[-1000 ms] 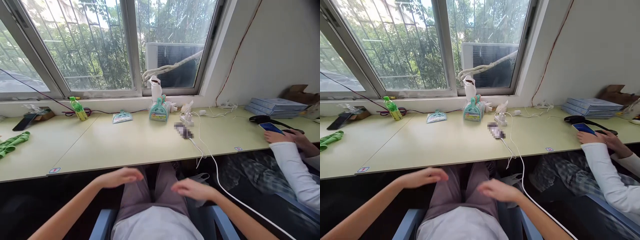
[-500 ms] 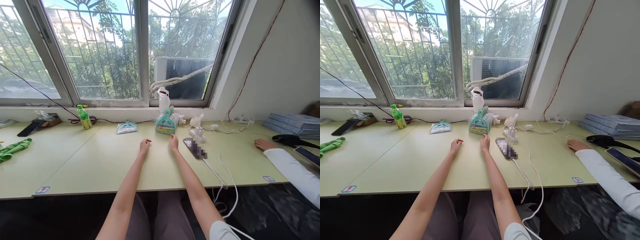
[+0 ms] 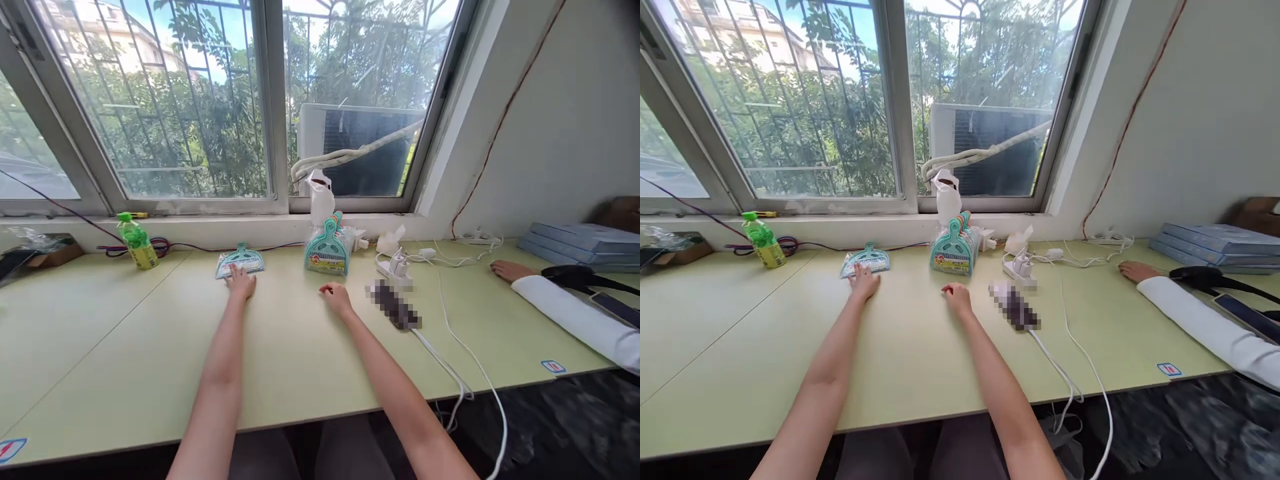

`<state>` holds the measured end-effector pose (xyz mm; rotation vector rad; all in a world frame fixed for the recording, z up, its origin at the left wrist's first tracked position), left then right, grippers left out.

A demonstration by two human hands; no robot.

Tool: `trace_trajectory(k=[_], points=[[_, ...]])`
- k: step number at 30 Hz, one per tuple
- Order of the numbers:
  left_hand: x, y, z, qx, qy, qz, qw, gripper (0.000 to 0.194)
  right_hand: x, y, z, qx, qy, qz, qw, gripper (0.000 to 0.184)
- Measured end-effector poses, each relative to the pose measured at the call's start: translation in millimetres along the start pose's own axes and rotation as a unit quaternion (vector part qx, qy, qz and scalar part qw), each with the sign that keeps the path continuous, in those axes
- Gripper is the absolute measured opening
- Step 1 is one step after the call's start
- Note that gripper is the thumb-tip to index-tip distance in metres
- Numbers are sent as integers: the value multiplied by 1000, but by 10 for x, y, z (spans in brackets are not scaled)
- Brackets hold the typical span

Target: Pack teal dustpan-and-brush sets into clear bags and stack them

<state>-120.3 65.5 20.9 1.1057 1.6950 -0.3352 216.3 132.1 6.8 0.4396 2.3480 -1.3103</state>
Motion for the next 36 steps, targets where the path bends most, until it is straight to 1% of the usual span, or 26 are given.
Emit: trace_trajectory(k=[2,3,5,6,8,10,12,13,15,17,19,20,21,22,23,24,25,26,27,28,30,31,32,33,34,36], points=[[115,-170,-141,-12,-53,-30,998,68,34,40,-46,23,-2,-3,1000,29],[135,-205,-196,-10,-56,-41,998,67,57,58,-70,31,-6,-10,999,29],[126,-207,-254,2,-45,-57,997,64,78,84,-105,47,-6,-25,999,32],[119,-191,-244,8,-50,-63,997,64,79,78,-111,47,-6,-27,999,32],[69,-129,-145,33,-64,-67,995,62,61,32,-97,38,-7,-22,999,32],[-11,-60,75,65,-88,-67,992,60,37,-50,-56,18,-13,2,1000,31],[-118,20,420,98,-113,-65,987,58,31,-161,0,-16,-23,42,999,31],[-191,82,626,117,-115,-60,985,57,40,-221,35,-35,-31,61,997,29],[-376,292,1063,175,-98,-28,979,53,91,-326,120,-60,-58,85,993,25],[-576,558,1442,225,-69,22,972,44,158,-393,216,-64,-91,84,990,33],[-712,791,1648,242,-57,71,966,35,205,-443,299,-72,-112,81,988,40],[-758,869,1662,233,-47,91,967,33,207,-454,322,-74,-110,81,988,45],[-807,897,1611,204,-21,109,973,34,206,-452,336,-74,-109,80,988,49],[-845,857,1512,146,13,126,981,38,207,-439,341,-71,-111,74,988,50],[-850,762,1401,69,37,143,987,43,204,-411,335,-60,-111,64,990,51],[-828,628,1302,-18,54,164,985,46,202,-375,319,-48,-111,50,991,50],[-788,490,1228,-98,66,193,974,48,202,-333,297,-33,-110,32,993,50],[-700,390,1178,-157,52,244,955,49,205,-284,268,-16,-105,9,994,49],[-574,386,1135,-169,7,325,931,47,214,-246,237,-5,-100,-23,995,50],[-448,429,1113,-165,-50,414,894,45,221,-207,200,3,-89,-59,994,49],[-281,481,1108,-148,-113,477,859,40,231,-124,121,14,-58,-122,991,44],[-228,559,1117,-128,-143,550,813,43,228,-85,80,13,-39,-150,988,38],[-197,583,1117,-131,-144,607,771,50,208,-41,40,16,-13,-176,984,35],[-168,586,1114,-144,-135,646,737,55,186,2,6,20,10,-205,978,33],[-137,594,1115,-157,-131,672,712,57,172,29,-19,21,20,-234,972,33],[-88,636,1126,-170,-143,695,684,49,128,34,-49,9,31,-265,964,34]])
Point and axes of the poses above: each hand's wrist, its own z-axis away from the middle knuckle, its own x-axis out of the palm, y = z × x, the point moved 8 cm from there along -z, towards the middle knuckle, and after that the axes turned 12 degrees about y, right-handed, at the moved point
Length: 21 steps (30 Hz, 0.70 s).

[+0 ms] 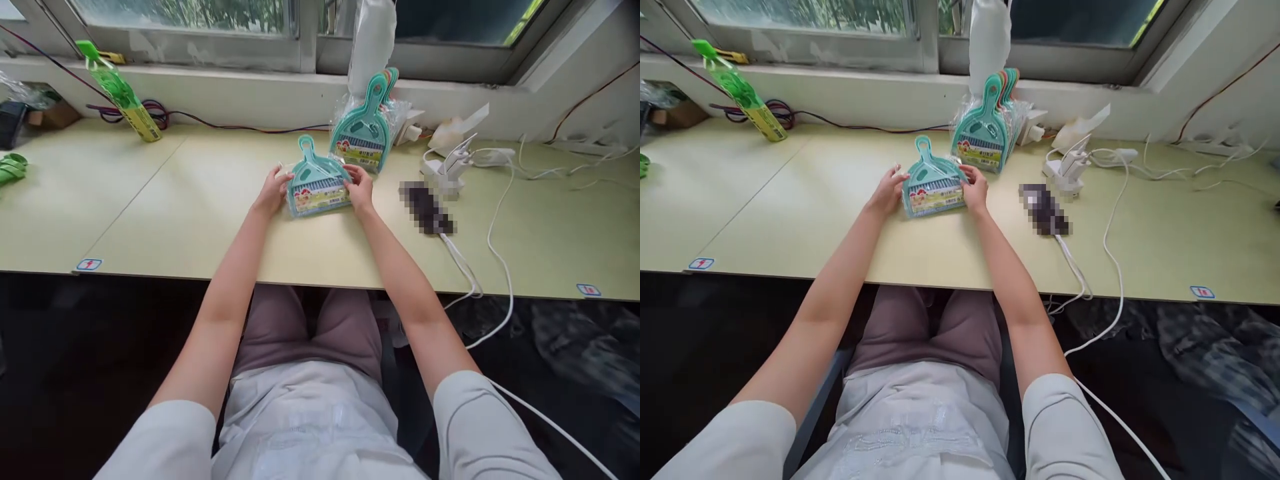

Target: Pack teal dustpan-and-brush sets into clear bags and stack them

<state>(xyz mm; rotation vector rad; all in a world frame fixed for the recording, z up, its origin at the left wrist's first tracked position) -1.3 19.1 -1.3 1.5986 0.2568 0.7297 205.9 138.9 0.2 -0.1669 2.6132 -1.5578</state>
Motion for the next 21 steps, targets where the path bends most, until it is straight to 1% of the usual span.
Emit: trace_trajectory(k=[3,5,6,9,11,14,16,18,20,21], points=[[130,-88,54,-61,-63,-15,996,32,-32,-117,3,-41,3,10,999,33],[176,-121,107,-92,-90,-32,991,27,-23,-182,27,-56,-2,29,998,33],[179,-125,123,-99,-91,-35,990,26,-13,-201,40,-60,-4,38,997,33],[147,-125,125,-101,-70,-34,992,25,31,-237,85,-66,-17,70,995,34],[128,-137,105,-102,-61,-30,993,26,56,-279,120,-82,-21,118,989,36],[111,-155,73,-108,-45,-7,993,30,63,-432,192,-125,-3,222,967,40],[110,-154,72,-116,-31,17,993,33,104,-591,267,-166,-9,279,946,38],[128,-140,96,-126,-26,34,991,34,216,-752,374,-215,-55,314,923,31],[157,-136,138,-146,-35,39,988,34,345,-879,495,-258,-109,334,900,23],[155,-137,152,-156,-33,40,986,34,389,-927,540,-272,-122,340,892,22]])
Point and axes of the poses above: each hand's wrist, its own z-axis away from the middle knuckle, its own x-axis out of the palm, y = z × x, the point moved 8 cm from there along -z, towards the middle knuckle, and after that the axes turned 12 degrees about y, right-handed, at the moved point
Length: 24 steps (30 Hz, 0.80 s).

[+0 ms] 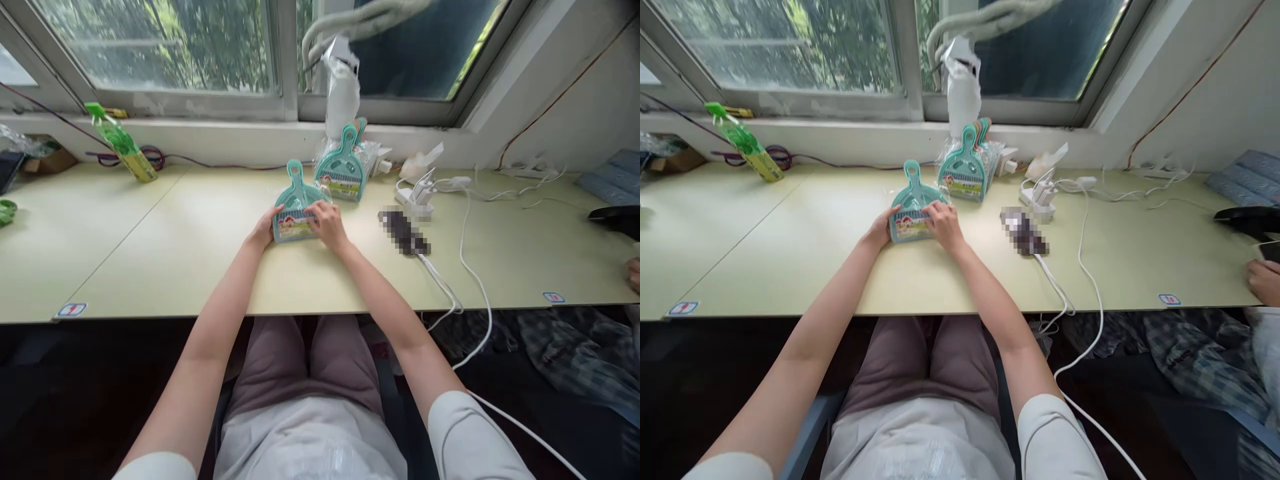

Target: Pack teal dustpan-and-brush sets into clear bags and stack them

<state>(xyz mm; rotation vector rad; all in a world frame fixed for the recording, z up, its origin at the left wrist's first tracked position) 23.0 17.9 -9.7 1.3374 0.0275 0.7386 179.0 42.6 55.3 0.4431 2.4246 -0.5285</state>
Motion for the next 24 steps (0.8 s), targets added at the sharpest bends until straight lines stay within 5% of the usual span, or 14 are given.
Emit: trace_trajectory(k=[7,11,16,20,24], points=[[-39,85,-7,27,-5,61,998,33,88,-87,6,-21,-33,15,999,13],[-81,183,2,70,6,105,992,34,211,100,50,54,-75,28,995,21],[-92,179,46,47,25,135,989,32,182,311,59,193,-31,-43,980,42],[-38,182,105,61,18,153,986,33,253,442,126,325,-16,-189,927,47],[-43,201,144,82,25,130,988,36,356,568,226,439,51,-351,825,23]])
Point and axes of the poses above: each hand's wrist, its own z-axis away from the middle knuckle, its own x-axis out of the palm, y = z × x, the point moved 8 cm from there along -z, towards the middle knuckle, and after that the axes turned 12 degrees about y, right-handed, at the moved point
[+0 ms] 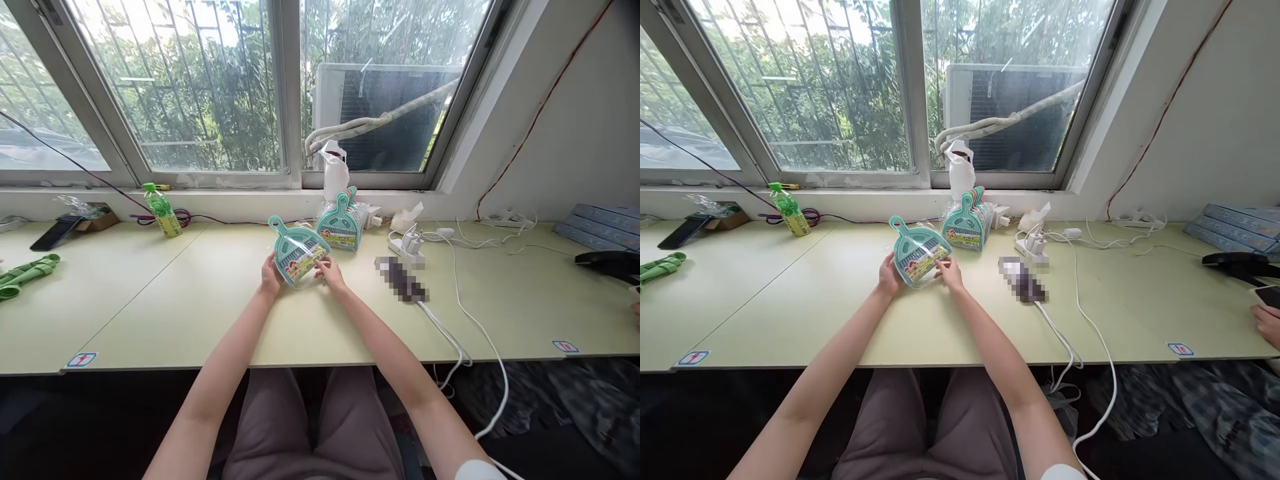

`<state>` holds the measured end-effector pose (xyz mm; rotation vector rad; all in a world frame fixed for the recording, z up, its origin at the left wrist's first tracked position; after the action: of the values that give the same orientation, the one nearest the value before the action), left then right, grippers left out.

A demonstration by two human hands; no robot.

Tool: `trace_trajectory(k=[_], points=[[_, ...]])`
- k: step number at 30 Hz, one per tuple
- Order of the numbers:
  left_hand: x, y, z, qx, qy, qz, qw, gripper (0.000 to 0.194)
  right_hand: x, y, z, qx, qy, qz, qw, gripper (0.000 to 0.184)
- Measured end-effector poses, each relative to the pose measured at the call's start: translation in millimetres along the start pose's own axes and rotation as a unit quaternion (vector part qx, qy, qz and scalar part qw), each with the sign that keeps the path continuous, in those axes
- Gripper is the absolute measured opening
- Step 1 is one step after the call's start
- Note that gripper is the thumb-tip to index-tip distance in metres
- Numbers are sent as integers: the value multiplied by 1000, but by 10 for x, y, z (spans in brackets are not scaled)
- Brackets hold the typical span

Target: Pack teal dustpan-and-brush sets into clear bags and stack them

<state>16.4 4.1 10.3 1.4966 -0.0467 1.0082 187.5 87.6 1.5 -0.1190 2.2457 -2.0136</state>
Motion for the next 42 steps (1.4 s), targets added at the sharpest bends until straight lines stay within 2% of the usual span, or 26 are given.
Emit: trace_trajectory(k=[2,4,7,10,13,16,21,24,27,29,33,36,39,42], points=[[0,10,11,1,-3,-25,1000,41,-62,48,-48,25,38,-69,997,24],[49,9,27,1,-35,-58,998,46,-138,53,-99,24,71,-101,992,22],[105,-29,21,7,-71,-117,991,48,-200,48,-151,34,83,-150,985,24],[33,-73,-61,14,-28,-149,988,42,-170,82,-159,75,60,-194,976,32],[-63,-107,-146,16,20,-162,986,39,-165,135,-145,108,59,-166,978,39],[-146,-76,-203,34,53,-153,986,37,-184,120,-127,108,59,-137,983,42],[-241,14,-255,57,75,-101,990,35,-57,-95,-9,68,-37,-174,982,45],[-245,46,-263,83,88,-123,985,34,1,-152,67,85,-63,-199,974,49],[-213,129,-252,141,88,-145,975,32,-45,-178,46,90,-53,-190,976,51],[-285,227,-257,169,111,-123,972,33,-119,-203,-18,80,-51,-184,978,49],[-789,469,-292,165,260,-31,951,46,-374,-143,-206,80,-26,-179,980,42],[-1014,609,-313,161,301,-29,939,57,-601,-1,-340,98,32,-195,975,38],[-1018,580,-318,131,301,-12,945,64,-718,125,-420,115,79,-232,963,36],[-891,440,-304,76,262,53,961,62,-699,177,-446,124,85,-251,956,35]])
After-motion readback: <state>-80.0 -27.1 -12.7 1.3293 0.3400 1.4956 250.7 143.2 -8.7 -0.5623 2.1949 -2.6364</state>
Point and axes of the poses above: each hand's wrist, its own z-axis away from the middle knuckle, its own x-axis out of the palm, y = z × x, the point moved 8 cm from there along -z, towards the middle knuckle, and after that the axes turned 12 degrees about y, right-handed, at the moved point
